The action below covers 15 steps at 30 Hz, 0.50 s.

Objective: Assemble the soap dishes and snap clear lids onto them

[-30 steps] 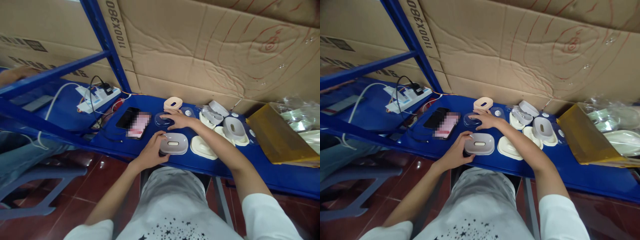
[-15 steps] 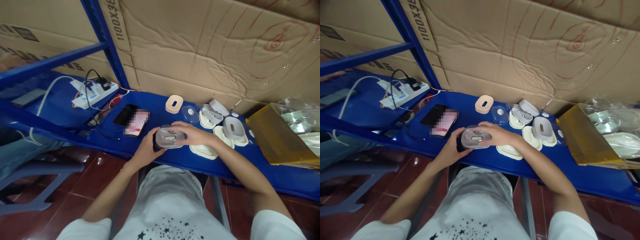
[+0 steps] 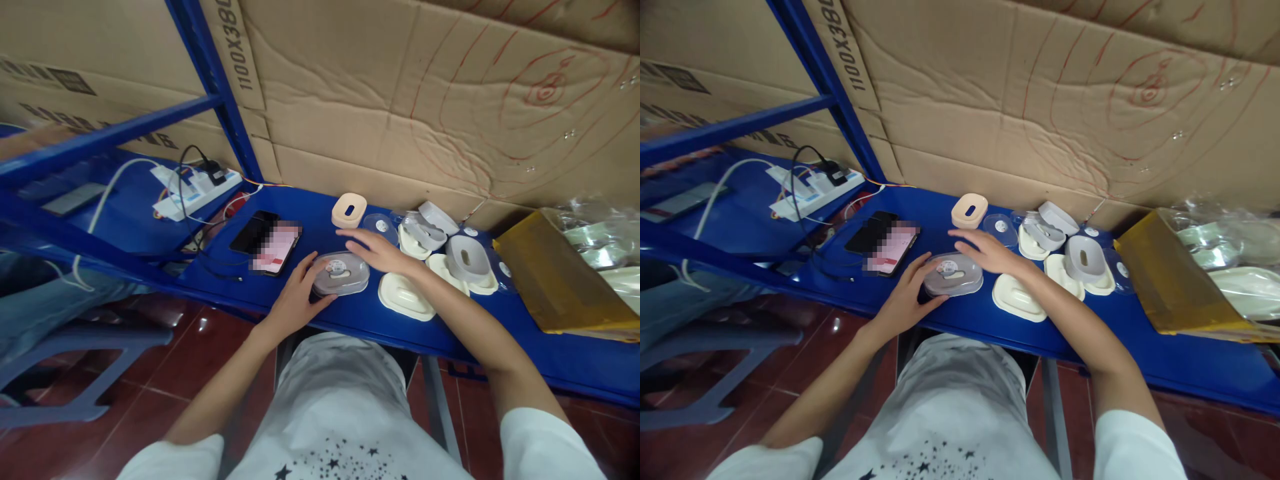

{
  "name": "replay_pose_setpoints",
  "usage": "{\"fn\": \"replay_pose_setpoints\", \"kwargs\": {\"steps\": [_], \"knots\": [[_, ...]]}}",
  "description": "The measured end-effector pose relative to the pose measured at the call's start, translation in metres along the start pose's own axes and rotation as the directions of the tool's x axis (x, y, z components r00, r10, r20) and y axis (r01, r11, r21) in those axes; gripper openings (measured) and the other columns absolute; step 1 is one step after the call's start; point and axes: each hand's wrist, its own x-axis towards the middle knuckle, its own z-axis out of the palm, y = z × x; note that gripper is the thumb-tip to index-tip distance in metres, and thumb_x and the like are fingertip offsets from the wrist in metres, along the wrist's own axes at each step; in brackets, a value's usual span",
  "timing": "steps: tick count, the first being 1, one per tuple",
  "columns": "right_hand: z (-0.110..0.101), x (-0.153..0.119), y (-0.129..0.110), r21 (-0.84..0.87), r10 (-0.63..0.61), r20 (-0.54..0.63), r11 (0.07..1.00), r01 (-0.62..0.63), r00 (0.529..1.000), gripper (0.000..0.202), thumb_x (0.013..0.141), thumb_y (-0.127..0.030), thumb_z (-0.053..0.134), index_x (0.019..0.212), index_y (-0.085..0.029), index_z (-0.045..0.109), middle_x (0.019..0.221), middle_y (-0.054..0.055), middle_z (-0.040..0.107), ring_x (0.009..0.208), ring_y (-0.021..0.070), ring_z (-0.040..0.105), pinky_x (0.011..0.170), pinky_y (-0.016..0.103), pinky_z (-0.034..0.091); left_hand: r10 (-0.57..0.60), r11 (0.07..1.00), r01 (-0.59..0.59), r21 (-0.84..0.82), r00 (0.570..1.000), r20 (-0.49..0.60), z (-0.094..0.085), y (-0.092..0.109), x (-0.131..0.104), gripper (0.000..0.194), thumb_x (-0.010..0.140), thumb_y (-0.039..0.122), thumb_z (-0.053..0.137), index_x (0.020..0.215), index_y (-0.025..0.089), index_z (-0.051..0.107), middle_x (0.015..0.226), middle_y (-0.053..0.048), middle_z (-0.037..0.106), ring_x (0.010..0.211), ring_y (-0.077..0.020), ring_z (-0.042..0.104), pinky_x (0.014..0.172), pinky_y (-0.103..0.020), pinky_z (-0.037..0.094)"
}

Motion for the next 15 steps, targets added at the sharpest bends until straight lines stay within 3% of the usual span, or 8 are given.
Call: {"fn": "replay_pose_setpoints", "kwargs": {"steps": [2, 4, 8, 11, 15], "knots": [[-0.002, 0.029, 0.013, -0.214, 0.112, -0.069, 0.969, -0.125, 0.991, 0.055, 0.111, -0.037, 0.053, 0.162, -0.019, 0.05, 0.168, 0.016, 0.052, 0.157, 0.0347, 0.045, 0.128, 0.058, 0.035, 0.011, 0.996, -0.007, 0.087, 0.999, -0.047, 0.002, 0.004, -0.001, 0.071, 0.099, 0.038, 0.074, 0.161, 0.028, 0.042, 0.17, -0.018, 0.034, 0.157, -0.0374, 0.042, 0.128, -0.059, 0.04], [-0.001, 0.055, 0.024, -0.376, 0.205, -0.052, 0.903, -0.209, 0.977, 0.063, 0.103, -0.033, 0.067, 0.16, -0.011, 0.052, 0.167, 0.022, 0.051, 0.157, 0.0423, 0.042, 0.127, 0.063, 0.032, 0.029, 0.985, -0.01, 0.175, 0.994, -0.108, 0.002, 0.007, -0.003, 0.071, 0.095, 0.035, 0.076, 0.159, 0.025, 0.045, 0.163, -0.02, 0.039, 0.15, -0.0396, 0.048, 0.123, -0.061, 0.044], [-0.007, 0.071, 0.03, -0.409, 0.244, -0.006, 0.884, -0.225, 0.97, 0.047, 0.103, -0.02, 0.061, 0.149, -0.014, 0.064, 0.153, 0.018, 0.066, 0.145, 0.0377, 0.058, 0.123, 0.056, 0.038, 0.048, 0.956, 0.006, 0.294, 0.983, -0.177, -0.001, 0.01, -0.006, 0.069, 0.095, 0.034, 0.075, 0.157, 0.023, 0.048, 0.149, -0.021, 0.05, 0.139, -0.0422, 0.054, 0.117, -0.063, 0.047], [-0.024, 0.039, 0.023, -0.356, 0.23, -0.095, 0.901, -0.249, 0.969, 0.046, 0.109, -0.023, 0.05, 0.152, -0.017, 0.062, 0.153, 0.015, 0.067, 0.14, 0.033, 0.063, 0.12, 0.05, 0.044, 0.031, 0.942, 0.02, 0.336, 0.989, -0.147, -0.004, 0.008, 0.004, 0.065, 0.099, 0.037, 0.07, 0.158, 0.02, 0.049, 0.151, -0.023, 0.053, 0.138, -0.0448, 0.056, 0.114, -0.063, 0.048], [-0.048, -0.047, 0.001, -0.151, 0.177, -0.327, 0.96, -0.236, 0.928, 0.044, 0.11, -0.042, 0.053, 0.146, -0.023, 0.068, 0.143, 0.01, 0.074, 0.129, 0.033, 0.07, 0.114, 0.051, 0.052, -0.023, 0.937, 0.05, 0.345, 0.996, -0.083, -0.004, 0.005, 0.039, 0.065, 0.102, 0.033, 0.062, 0.162, 0.014, 0.047, 0.164, -0.028, 0.047, 0.147, -0.0508, 0.05, 0.115, -0.069, 0.044]]}}
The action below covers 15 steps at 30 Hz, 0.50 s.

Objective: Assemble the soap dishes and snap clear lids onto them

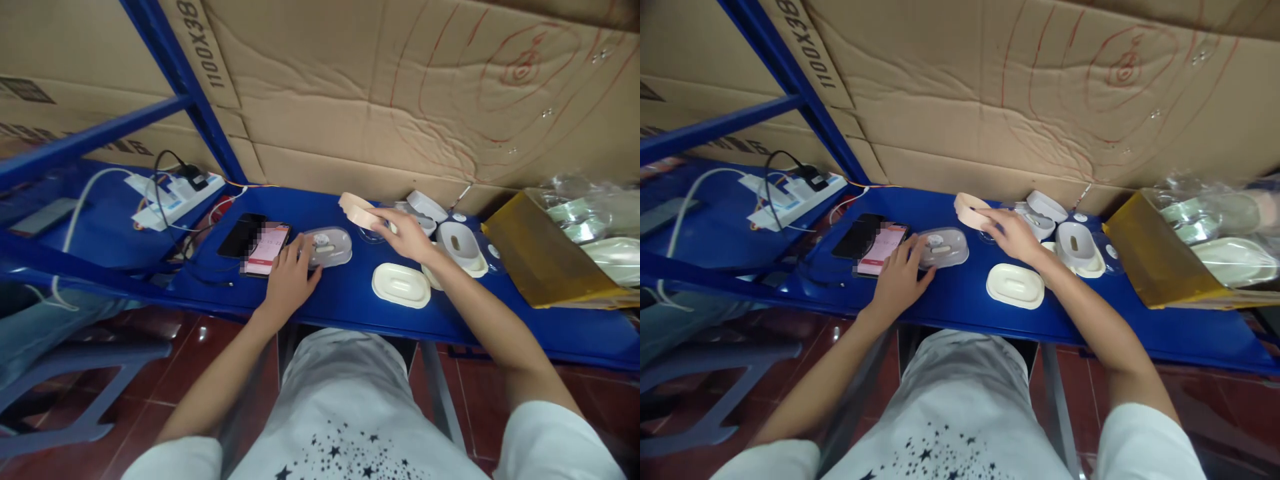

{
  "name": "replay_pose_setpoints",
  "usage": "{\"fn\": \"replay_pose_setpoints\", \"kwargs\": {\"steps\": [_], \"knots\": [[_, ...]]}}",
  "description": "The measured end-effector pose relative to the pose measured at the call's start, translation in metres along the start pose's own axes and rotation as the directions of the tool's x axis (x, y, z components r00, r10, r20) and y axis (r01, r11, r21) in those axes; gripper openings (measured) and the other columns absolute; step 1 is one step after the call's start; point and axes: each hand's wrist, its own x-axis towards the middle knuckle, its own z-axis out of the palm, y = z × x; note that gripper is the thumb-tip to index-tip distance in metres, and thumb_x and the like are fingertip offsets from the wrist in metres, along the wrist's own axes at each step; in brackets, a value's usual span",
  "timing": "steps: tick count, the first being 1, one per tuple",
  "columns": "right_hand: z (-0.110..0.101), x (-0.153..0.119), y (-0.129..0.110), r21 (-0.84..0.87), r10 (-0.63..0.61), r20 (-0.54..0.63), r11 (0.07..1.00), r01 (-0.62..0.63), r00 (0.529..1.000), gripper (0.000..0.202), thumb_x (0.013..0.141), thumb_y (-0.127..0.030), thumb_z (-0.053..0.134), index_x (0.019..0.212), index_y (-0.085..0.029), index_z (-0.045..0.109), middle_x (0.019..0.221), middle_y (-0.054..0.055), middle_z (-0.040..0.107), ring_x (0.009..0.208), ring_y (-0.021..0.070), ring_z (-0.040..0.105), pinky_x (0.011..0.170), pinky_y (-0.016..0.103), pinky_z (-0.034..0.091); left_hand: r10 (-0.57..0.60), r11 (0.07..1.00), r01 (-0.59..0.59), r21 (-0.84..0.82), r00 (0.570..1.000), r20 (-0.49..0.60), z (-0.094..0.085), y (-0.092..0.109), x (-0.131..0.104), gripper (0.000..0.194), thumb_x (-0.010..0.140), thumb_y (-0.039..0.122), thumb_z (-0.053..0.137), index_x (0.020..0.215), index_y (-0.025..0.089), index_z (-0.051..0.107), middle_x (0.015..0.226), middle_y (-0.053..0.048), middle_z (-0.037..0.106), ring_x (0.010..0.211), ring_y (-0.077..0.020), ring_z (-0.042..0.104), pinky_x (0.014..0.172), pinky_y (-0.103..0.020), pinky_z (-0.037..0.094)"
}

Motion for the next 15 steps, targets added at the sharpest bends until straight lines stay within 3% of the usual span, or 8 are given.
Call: {"fn": "replay_pose_setpoints", "kwargs": {"steps": [3, 5, 6, 8, 10, 12, 15], "knots": [[-0.029, -0.071, 0.0, 0.086, 0.033, -0.011, 0.996, -0.032, 0.999, 0.04, 0.109, -0.047, 0.056, 0.142, -0.03, 0.071, 0.143, 0.006, 0.074, 0.132, 0.0314, 0.069, 0.116, 0.053, 0.053, 0.021, 1.0, -0.021, -0.011, 0.999, -0.034, 0.003, 0.015, 0.02, 0.063, 0.102, 0.022, 0.057, 0.163, 0.014, 0.046, 0.172, -0.026, 0.038, 0.16, -0.0506, 0.034, 0.124, -0.074, 0.033], [-0.039, -0.115, 0.0, 0.12, 0.084, 0.012, 0.989, -0.085, 0.996, 0.038, 0.108, -0.046, 0.057, 0.141, -0.033, 0.071, 0.142, 0.006, 0.074, 0.134, 0.0318, 0.068, 0.117, 0.056, 0.054, 0.157, 0.984, -0.157, -0.082, 0.988, -0.003, 0.006, 0.036, 0.021, 0.058, 0.104, 0.02, 0.055, 0.162, 0.019, 0.049, 0.173, -0.021, 0.039, 0.162, -0.0439, 0.034, 0.128, -0.068, 0.033], [-0.04, -0.133, 0.001, 0.131, 0.111, 0.019, 0.985, -0.112, 0.994, 0.037, 0.108, -0.045, 0.058, 0.141, -0.034, 0.07, 0.142, 0.007, 0.074, 0.135, 0.0322, 0.068, 0.117, 0.058, 0.054, 0.272, 0.954, -0.262, -0.145, 0.961, 0.051, 0.007, 0.047, 0.018, 0.054, 0.105, 0.023, 0.056, 0.159, 0.022, 0.052, 0.171, -0.019, 0.042, 0.161, -0.0403, 0.038, 0.128, -0.064, 0.036], [-0.038, -0.161, 0.002, 0.14, 0.142, 0.018, 0.98, -0.143, 0.99, 0.033, 0.108, -0.043, 0.059, 0.138, -0.037, 0.07, 0.14, 0.006, 0.075, 0.134, 0.0323, 0.069, 0.116, 0.06, 0.055, 0.506, 0.85, -0.452, -0.27, 0.845, 0.176, 0.013, 0.068, 0.009, 0.045, 0.106, 0.031, 0.061, 0.151, 0.027, 0.061, 0.169, -0.015, 0.046, 0.158, -0.0361, 0.044, 0.128, -0.059, 0.04], [-0.031, -0.178, 0.003, 0.132, 0.137, 0.001, 0.982, -0.136, 0.991, 0.026, 0.106, -0.041, 0.062, 0.131, -0.039, 0.071, 0.136, 0.006, 0.076, 0.132, 0.0319, 0.069, 0.115, 0.06, 0.056, 0.608, 0.786, -0.536, -0.309, 0.761, 0.226, 0.019, 0.08, 0.0, 0.034, 0.106, 0.035, 0.065, 0.139, 0.026, 0.068, 0.163, -0.016, 0.052, 0.155, -0.0358, 0.048, 0.126, -0.058, 0.042], [-0.021, -0.183, 0.001, 0.111, 0.119, -0.017, 0.987, -0.117, 0.993, 0.023, 0.102, -0.044, 0.07, 0.124, -0.037, 0.07, 0.131, 0.008, 0.075, 0.13, 0.0328, 0.07, 0.111, 0.06, 0.059, 0.6, 0.793, -0.536, -0.29, 0.77, 0.218, 0.025, 0.083, -0.007, 0.024, 0.107, 0.035, 0.064, 0.127, 0.024, 0.072, 0.155, -0.017, 0.058, 0.15, -0.0361, 0.053, 0.122, -0.059, 0.046], [-0.001, -0.178, -0.006, 0.068, 0.081, -0.023, 0.995, -0.079, 0.996, 0.032, 0.096, -0.047, 0.078, 0.123, -0.034, 0.068, 0.128, 0.011, 0.072, 0.129, 0.0351, 0.069, 0.109, 0.061, 0.06, 0.521, 0.839, -0.464, -0.282, 0.835, 0.175, 0.027, 0.071, -0.017, 0.017, 0.107, 0.033, 0.064, 0.12, 0.023, 0.071, 0.148, -0.016, 0.061, 0.142, -0.0349, 0.059, 0.116, -0.057, 0.052]]}}
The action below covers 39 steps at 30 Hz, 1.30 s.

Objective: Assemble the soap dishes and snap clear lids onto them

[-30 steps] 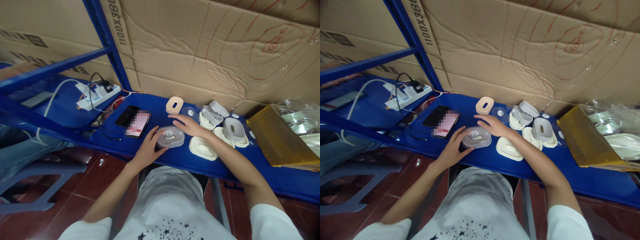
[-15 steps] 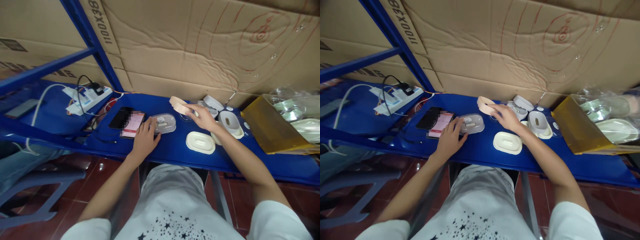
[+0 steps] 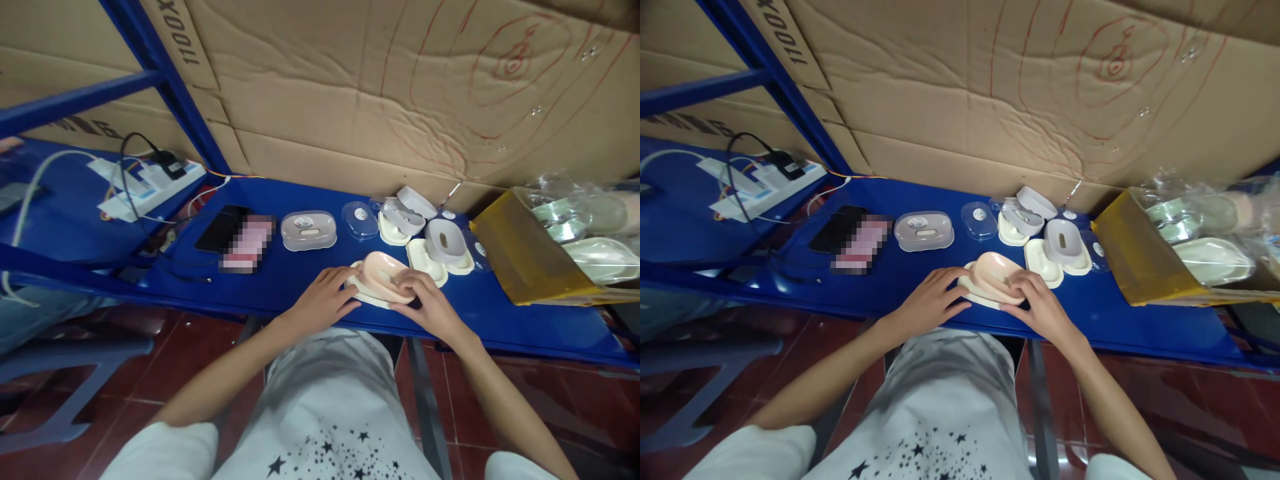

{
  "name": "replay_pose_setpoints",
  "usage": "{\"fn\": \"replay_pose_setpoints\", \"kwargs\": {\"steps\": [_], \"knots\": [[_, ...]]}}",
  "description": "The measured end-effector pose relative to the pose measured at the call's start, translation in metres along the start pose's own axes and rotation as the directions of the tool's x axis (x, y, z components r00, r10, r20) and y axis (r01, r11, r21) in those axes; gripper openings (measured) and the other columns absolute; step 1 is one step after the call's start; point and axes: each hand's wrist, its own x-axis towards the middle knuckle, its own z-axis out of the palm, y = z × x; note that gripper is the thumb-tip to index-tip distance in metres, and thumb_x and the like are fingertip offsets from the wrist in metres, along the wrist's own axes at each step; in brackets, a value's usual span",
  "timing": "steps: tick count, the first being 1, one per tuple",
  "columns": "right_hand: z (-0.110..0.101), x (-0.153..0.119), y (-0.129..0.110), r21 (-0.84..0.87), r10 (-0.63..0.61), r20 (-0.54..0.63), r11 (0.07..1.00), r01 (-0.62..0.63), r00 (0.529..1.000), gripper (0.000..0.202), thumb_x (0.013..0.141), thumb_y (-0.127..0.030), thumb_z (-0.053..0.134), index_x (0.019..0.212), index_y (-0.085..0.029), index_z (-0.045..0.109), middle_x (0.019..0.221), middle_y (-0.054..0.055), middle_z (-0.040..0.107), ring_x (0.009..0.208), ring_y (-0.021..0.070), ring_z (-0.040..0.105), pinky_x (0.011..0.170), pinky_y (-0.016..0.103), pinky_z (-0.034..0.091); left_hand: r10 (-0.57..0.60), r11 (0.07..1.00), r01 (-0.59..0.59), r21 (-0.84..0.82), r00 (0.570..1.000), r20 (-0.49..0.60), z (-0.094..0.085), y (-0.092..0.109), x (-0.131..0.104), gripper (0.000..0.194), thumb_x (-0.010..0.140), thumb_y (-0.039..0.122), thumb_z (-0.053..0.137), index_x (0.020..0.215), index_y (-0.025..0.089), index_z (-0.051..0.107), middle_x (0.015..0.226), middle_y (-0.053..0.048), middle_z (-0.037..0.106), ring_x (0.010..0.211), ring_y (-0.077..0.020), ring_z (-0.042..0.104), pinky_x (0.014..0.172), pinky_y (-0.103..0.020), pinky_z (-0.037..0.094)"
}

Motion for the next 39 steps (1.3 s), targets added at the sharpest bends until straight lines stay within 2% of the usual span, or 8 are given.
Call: {"fn": "replay_pose_setpoints", "kwargs": {"steps": [6, 10, 16, 18, 21, 26, 32, 39], "knots": [[0.032, 0.027, -0.024, 0.001, -0.223, 0.208, 0.974, 0.228, 0.952, 0.032, 0.106, -0.04, 0.064, 0.137, -0.033, 0.067, 0.136, 0.011, 0.07, 0.141, 0.0304, 0.061, 0.132, 0.064, 0.037, -0.125, 0.99, 0.116, -0.085, 0.987, -0.099, -0.011, -0.013, -0.035, 0.055, 0.104, 0.032, 0.071, 0.154, 0.028, 0.049, 0.167, -0.019, 0.042, 0.156, -0.0362, 0.046, 0.121, -0.058, 0.051], [0.037, 0.061, -0.028, 0.047, -0.297, 0.278, 0.954, 0.296, 0.913, 0.033, 0.11, -0.045, 0.056, 0.135, -0.029, 0.071, 0.136, 0.01, 0.073, 0.137, 0.0285, 0.065, 0.128, 0.059, 0.042, -0.121, 0.99, 0.112, -0.085, 0.985, -0.12, -0.015, -0.017, -0.044, 0.048, 0.105, 0.03, 0.068, 0.151, 0.029, 0.054, 0.159, -0.016, 0.052, 0.153, -0.035, 0.049, 0.121, -0.058, 0.051], [0.049, 0.133, 0.002, -0.161, -0.016, 0.118, 0.986, 0.035, 0.993, 0.057, 0.112, -0.052, 0.042, 0.154, -0.017, 0.058, 0.164, 0.019, 0.054, 0.156, 0.0381, 0.045, 0.127, 0.062, 0.038, -0.188, 0.981, 0.177, -0.079, 0.97, -0.157, -0.015, -0.018, -0.045, 0.045, 0.098, 0.034, 0.077, 0.142, 0.03, 0.065, 0.153, -0.015, 0.054, 0.146, -0.0359, 0.053, 0.121, -0.058, 0.049], [0.053, 0.142, 0.011, -0.189, 0.028, 0.11, 0.982, -0.007, 0.993, 0.057, 0.112, -0.055, 0.041, 0.151, -0.017, 0.059, 0.157, 0.019, 0.06, 0.153, 0.0392, 0.047, 0.126, 0.063, 0.037, -0.21, 0.976, 0.197, -0.087, 0.961, -0.18, -0.015, -0.017, -0.046, 0.043, 0.096, 0.036, 0.08, 0.136, 0.027, 0.067, 0.152, -0.016, 0.054, 0.145, -0.037, 0.053, 0.121, -0.059, 0.049], [0.05, 0.133, 0.019, -0.212, 0.016, 0.08, 0.977, 0.001, 0.997, 0.054, 0.108, -0.062, 0.048, 0.139, -0.021, 0.065, 0.134, 0.018, 0.071, 0.135, 0.0385, 0.061, 0.12, 0.06, 0.043, -0.237, 0.969, 0.217, -0.121, 0.953, -0.189, -0.015, -0.017, -0.048, 0.037, 0.095, 0.038, 0.08, 0.128, 0.025, 0.07, 0.151, -0.015, 0.054, 0.144, -0.0361, 0.053, 0.121, -0.057, 0.05], [0.03, 0.091, 0.023, -0.241, 0.046, 0.116, 0.97, -0.017, 0.992, 0.062, 0.1, -0.062, 0.065, 0.149, -0.024, 0.06, 0.155, 0.019, 0.054, 0.146, 0.0431, 0.052, 0.121, 0.066, 0.042, -0.259, 0.956, 0.232, -0.178, 0.955, -0.148, -0.017, -0.016, -0.051, 0.05, 0.091, 0.036, 0.084, 0.136, 0.027, 0.063, 0.158, -0.014, 0.051, 0.148, -0.035, 0.05, 0.124, -0.054, 0.048], [0.014, 0.052, -0.01, 0.186, 0.165, 0.037, 0.968, -0.169, 0.986, 0.048, 0.107, -0.056, 0.057, 0.151, -0.035, 0.057, 0.149, 0.009, 0.067, 0.136, 0.0308, 0.066, 0.114, 0.054, 0.057, -0.284, 0.918, 0.227, -0.324, 0.949, -0.14, -0.018, -0.019, -0.052, 0.086, 0.09, 0.035, 0.085, 0.161, 0.031, 0.038, 0.164, -0.015, 0.048, 0.154, -0.0356, 0.047, 0.128, -0.058, 0.043], [0.048, 0.043, -0.058, -0.051, -0.112, 0.165, 0.991, 0.122, 0.98, 0.056, 0.105, -0.051, 0.064, 0.158, -0.033, 0.057, 0.164, 0.013, 0.054, 0.16, 0.0374, 0.041, 0.128, 0.065, 0.041, -0.281, 0.908, 0.224, -0.354, 0.953, -0.115, -0.012, -0.027, -0.055, 0.098, 0.09, 0.046, 0.088, 0.168, 0.037, 0.031, 0.17, -0.014, 0.04, 0.158, -0.0373, 0.042, 0.128, -0.06, 0.043]]}}
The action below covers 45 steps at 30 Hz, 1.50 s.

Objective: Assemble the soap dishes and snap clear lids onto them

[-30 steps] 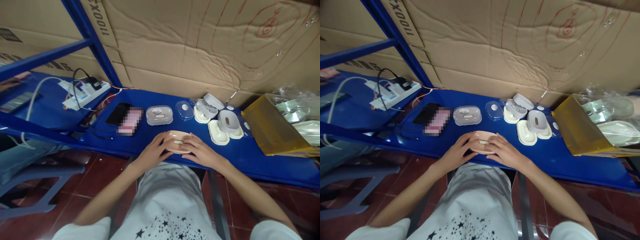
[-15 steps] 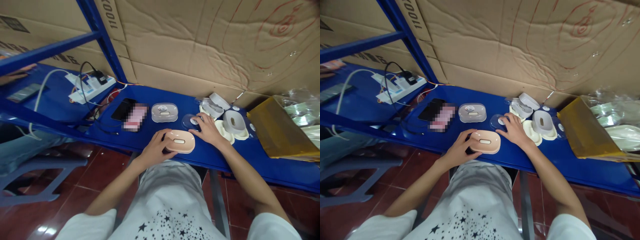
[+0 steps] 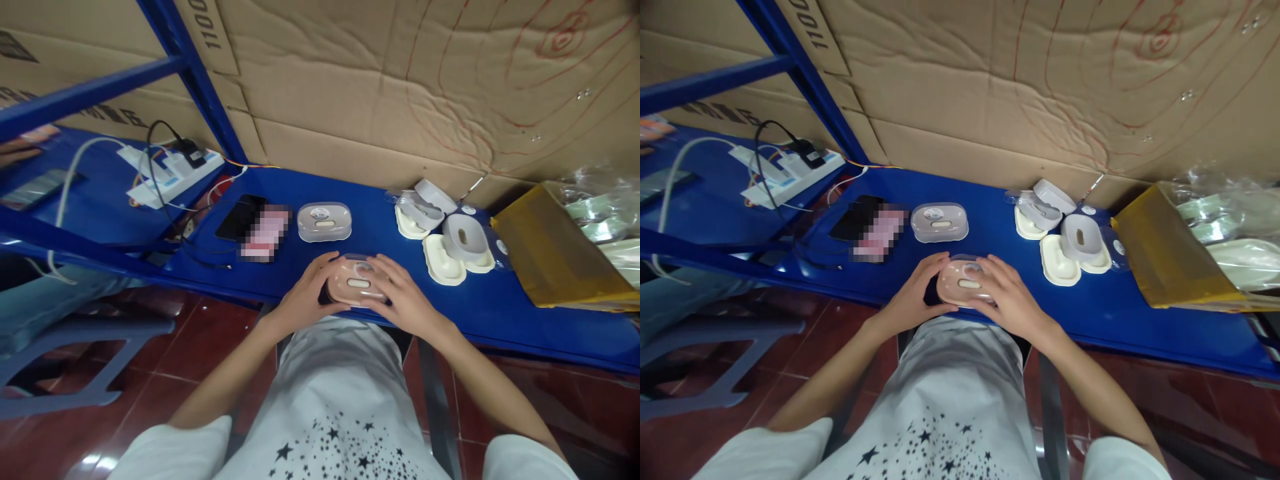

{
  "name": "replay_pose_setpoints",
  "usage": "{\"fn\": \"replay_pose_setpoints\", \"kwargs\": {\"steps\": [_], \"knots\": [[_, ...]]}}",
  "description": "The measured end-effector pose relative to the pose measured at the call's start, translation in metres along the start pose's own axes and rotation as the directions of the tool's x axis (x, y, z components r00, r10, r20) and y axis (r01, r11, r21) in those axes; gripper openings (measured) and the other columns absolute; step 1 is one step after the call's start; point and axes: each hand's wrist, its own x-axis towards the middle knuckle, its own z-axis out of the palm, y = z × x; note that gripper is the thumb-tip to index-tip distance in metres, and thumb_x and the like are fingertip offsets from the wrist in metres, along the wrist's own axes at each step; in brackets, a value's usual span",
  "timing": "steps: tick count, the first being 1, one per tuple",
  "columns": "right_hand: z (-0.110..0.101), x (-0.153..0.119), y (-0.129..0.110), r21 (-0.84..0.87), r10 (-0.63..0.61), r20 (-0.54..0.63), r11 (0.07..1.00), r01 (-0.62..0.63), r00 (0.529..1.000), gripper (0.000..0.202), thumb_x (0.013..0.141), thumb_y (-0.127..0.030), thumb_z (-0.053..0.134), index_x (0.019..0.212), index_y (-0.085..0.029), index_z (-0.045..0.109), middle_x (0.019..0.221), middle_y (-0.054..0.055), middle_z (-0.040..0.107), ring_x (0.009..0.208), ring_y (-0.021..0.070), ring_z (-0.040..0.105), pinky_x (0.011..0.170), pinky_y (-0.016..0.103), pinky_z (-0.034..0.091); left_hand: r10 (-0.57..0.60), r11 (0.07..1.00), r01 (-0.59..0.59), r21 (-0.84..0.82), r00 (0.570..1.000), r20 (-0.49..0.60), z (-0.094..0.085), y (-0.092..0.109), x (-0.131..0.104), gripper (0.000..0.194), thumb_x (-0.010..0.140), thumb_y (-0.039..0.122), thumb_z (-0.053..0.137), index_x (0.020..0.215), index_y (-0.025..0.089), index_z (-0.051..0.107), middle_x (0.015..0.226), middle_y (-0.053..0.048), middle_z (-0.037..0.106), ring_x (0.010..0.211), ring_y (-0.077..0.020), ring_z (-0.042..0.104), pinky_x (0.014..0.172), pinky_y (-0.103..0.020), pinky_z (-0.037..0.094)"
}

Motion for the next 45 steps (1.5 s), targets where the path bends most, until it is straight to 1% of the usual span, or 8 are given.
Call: {"fn": "replay_pose_setpoints", "kwargs": {"steps": [5, 12, 19, 30, 34, 38, 43, 45], "knots": [[0.015, 0.002, -0.006, -0.187, -0.114, 0.035, 0.975, 0.119, 0.993, 0.059, 0.11, -0.046, 0.058, 0.166, -0.031, 0.046, 0.171, 0.012, 0.046, 0.167, 0.0357, 0.028, 0.131, 0.067, 0.034, 0.073, 0.992, -0.077, 0.103, 0.997, 0.038, -0.001, -0.002, -0.001, 0.074, 0.097, 0.048, 0.079, 0.163, 0.039, 0.046, 0.169, -0.013, 0.041, 0.156, -0.0366, 0.044, 0.127, -0.059, 0.044], [0.008, -0.005, 0.002, -0.149, -0.062, 0.035, 0.987, 0.066, 0.997, 0.066, 0.112, -0.046, 0.052, 0.174, -0.034, 0.029, 0.172, 0.012, 0.045, 0.165, 0.0334, 0.033, 0.126, 0.061, 0.044, 0.044, 0.991, -0.054, 0.123, 0.996, 0.079, -0.001, 0.004, 0.001, 0.076, 0.101, 0.048, 0.074, 0.167, 0.037, 0.039, 0.175, -0.013, 0.034, 0.16, -0.0356, 0.041, 0.128, -0.057, 0.043], [0.014, -0.006, -0.001, -0.237, -0.159, 0.048, 0.957, 0.166, 0.986, 0.056, 0.11, -0.045, 0.059, 0.163, -0.03, 0.051, 0.173, 0.012, 0.044, 0.164, 0.0341, 0.035, 0.133, 0.064, 0.032, 0.057, 0.991, -0.064, 0.121, 0.996, 0.062, -0.002, 0.003, 0.001, 0.069, 0.101, 0.047, 0.074, 0.163, 0.035, 0.046, 0.174, -0.013, 0.036, 0.159, -0.0352, 0.042, 0.128, -0.057, 0.045], [0.01, 0.001, 0.006, -0.151, -0.181, 0.03, 0.971, 0.184, 0.983, 0.056, 0.112, -0.045, 0.054, 0.165, -0.029, 0.048, 0.177, 0.01, 0.038, 0.168, 0.0299, 0.025, 0.133, 0.058, 0.032, 0.061, 0.99, -0.068, 0.121, 0.996, 0.064, -0.005, 0.004, 0.003, 0.069, 0.102, 0.048, 0.073, 0.163, 0.033, 0.046, 0.167, -0.015, 0.044, 0.157, -0.034, 0.044, 0.128, -0.055, 0.044], [-0.007, -0.016, 0.032, -0.296, 0.114, -0.209, 0.939, -0.174, 0.971, 0.059, 0.112, -0.049, 0.049, 0.165, -0.023, 0.047, 0.168, 0.017, 0.05, 0.161, 0.0341, 0.041, 0.129, 0.061, 0.037, 0.02, 0.977, 0.004, 0.215, 0.994, -0.108, 0.001, 0.001, 0.003, 0.067, 0.104, 0.041, 0.069, 0.165, 0.028, 0.043, 0.173, -0.018, 0.034, 0.161, -0.0371, 0.038, 0.129, -0.058, 0.04], [-0.019, -0.05, 0.058, -0.361, 0.425, -0.492, 0.694, -0.623, 0.76, 0.054, 0.11, -0.048, 0.051, 0.151, -0.014, 0.062, 0.156, 0.025, 0.061, 0.15, 0.0464, 0.051, 0.116, 0.07, 0.045, 0.051, 0.949, 0.049, 0.312, 0.951, -0.305, 0.009, 0.002, 0.003, 0.07, 0.104, 0.032, 0.068, 0.167, 0.029, 0.039, 0.177, -0.019, 0.026, 0.163, -0.0401, 0.033, 0.129, -0.061, 0.037], [-0.024, -0.075, 0.044, -0.285, 0.338, -0.113, 0.89, -0.356, 0.934, 0.043, 0.114, -0.04, 0.043, 0.151, -0.028, 0.061, 0.165, 0.012, 0.055, 0.159, 0.0338, 0.044, 0.128, 0.066, 0.035, 0.139, 0.881, 0.042, 0.472, 0.93, -0.341, 0.015, 0.006, 0.001, 0.064, 0.1, 0.028, 0.071, 0.16, 0.032, 0.049, 0.176, -0.018, 0.031, 0.163, -0.044, 0.032, 0.128, -0.064, 0.033], [-0.031, -0.073, 0.035, -0.206, 0.271, 0.024, 0.943, -0.261, 0.962, 0.045, 0.114, -0.044, 0.046, 0.157, -0.033, 0.054, 0.172, 0.008, 0.047, 0.163, 0.031, 0.039, 0.132, 0.065, 0.029, 0.113, 0.874, 0.06, 0.481, 0.94, -0.322, 0.015, 0.007, 0.002, 0.057, 0.102, 0.03, 0.07, 0.156, 0.03, 0.053, 0.172, -0.019, 0.038, 0.16, -0.0433, 0.038, 0.126, -0.064, 0.034]]}}
